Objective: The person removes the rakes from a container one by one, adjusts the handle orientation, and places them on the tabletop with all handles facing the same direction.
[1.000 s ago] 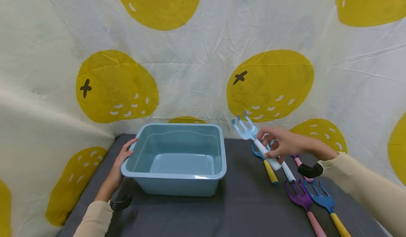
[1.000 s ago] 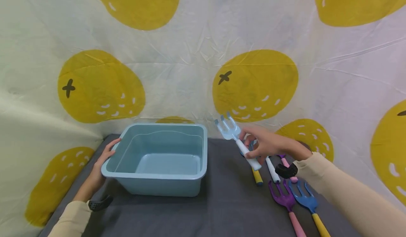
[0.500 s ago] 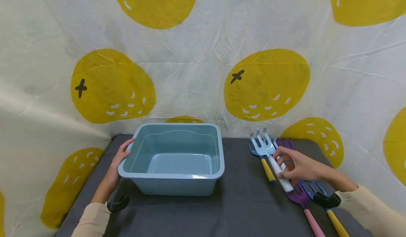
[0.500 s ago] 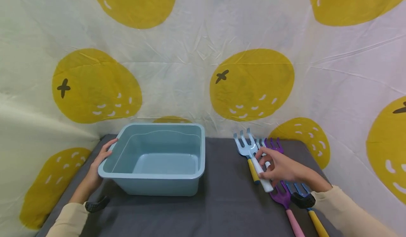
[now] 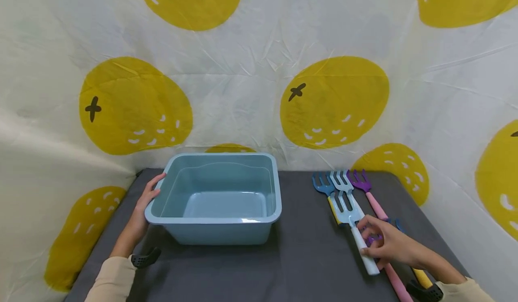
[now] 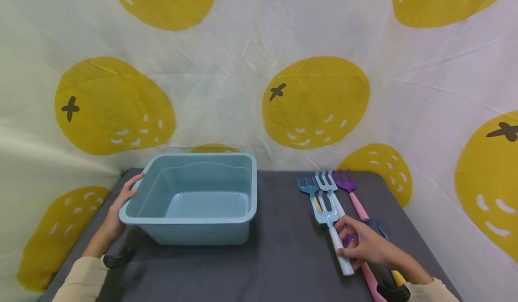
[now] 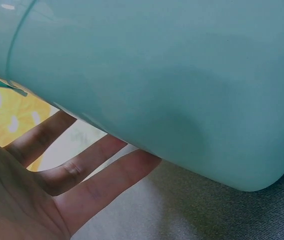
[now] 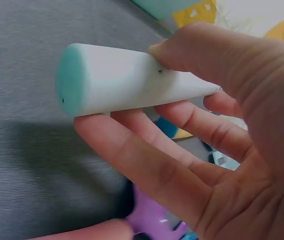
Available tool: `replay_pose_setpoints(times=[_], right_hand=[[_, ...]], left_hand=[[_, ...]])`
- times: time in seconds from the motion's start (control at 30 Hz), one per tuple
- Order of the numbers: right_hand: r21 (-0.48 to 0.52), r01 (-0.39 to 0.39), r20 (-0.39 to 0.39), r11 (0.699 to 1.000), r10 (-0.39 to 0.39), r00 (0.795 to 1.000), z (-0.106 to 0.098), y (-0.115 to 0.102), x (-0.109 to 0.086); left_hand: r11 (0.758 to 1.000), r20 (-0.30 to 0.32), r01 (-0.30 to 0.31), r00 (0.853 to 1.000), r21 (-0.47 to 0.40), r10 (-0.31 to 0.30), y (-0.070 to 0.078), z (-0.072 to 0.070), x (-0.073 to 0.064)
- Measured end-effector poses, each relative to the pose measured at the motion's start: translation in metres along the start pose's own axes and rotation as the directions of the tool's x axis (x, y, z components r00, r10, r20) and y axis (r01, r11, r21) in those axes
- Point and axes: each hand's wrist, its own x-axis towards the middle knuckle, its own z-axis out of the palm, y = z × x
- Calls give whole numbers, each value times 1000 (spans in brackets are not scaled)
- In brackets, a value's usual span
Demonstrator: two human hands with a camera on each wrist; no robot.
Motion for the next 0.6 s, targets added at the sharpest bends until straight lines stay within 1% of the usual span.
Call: replay_pose_setpoints(times=[0.17, 0.23, 0.3, 0.4, 0.47, 0.6], right_hand=[[48, 8, 21, 999, -9, 1000, 10, 12, -8], [55, -13, 32, 998, 12, 999, 14, 15, -9], [60, -54, 41, 997, 51, 998, 18, 17, -11], [56, -117, 37, 992, 115, 993, 25, 21, -14], [50, -145, 28, 988, 143, 989, 29, 23, -17], [26, -161, 12, 987, 161, 987, 33, 24, -22]], left_hand=[[1000, 3, -3, 1000, 10, 3, 3, -2, -1], [1000, 1, -1, 1000, 8, 1, 4, -2, -1], [1000, 0, 3, 1000, 8, -3, 5, -2, -1], [1000, 3, 9, 1000, 5, -9, 5, -2, -1], [1000, 7, 13, 1000, 4, -13, 4, -1, -1], [1000, 16, 19, 1000, 2, -19, 4, -1, -1]])
